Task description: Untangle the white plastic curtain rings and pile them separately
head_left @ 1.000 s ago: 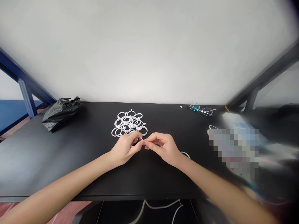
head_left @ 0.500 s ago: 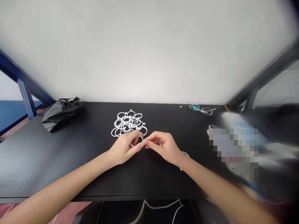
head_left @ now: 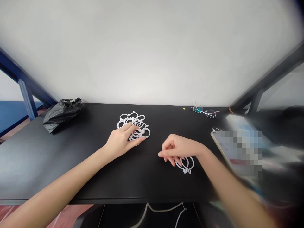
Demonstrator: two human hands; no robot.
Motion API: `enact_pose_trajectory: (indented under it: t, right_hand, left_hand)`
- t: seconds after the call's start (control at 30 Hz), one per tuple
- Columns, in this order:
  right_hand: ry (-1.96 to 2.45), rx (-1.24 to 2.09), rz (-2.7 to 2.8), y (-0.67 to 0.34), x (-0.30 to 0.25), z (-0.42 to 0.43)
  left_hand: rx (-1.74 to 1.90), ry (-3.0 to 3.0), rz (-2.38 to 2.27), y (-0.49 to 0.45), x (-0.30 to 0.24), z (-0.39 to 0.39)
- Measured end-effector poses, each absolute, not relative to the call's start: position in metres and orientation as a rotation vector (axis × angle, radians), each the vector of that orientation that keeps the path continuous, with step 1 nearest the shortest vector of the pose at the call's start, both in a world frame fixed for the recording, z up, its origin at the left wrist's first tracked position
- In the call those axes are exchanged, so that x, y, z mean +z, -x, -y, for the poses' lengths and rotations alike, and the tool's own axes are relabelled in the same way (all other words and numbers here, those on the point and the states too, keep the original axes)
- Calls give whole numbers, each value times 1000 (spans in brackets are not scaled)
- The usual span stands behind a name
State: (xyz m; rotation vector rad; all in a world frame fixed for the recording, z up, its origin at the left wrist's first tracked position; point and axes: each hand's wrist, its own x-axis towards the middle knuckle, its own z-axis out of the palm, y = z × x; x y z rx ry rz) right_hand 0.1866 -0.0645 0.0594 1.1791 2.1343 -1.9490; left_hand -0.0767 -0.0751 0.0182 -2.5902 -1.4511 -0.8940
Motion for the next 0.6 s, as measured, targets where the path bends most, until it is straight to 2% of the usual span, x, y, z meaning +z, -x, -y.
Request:
enact_pose_trajectory:
  t: [0.23, 0.6]
  right_hand:
    - [-1051, -1780, -1859, -199, 58, 58]
    - [-1640, -1781, -2523, -183, 37, 55]
  left_hand:
    - [-712, 2514, 1445, 79, 9, 69]
    - [-655, 2485, 1561, 78, 8, 68]
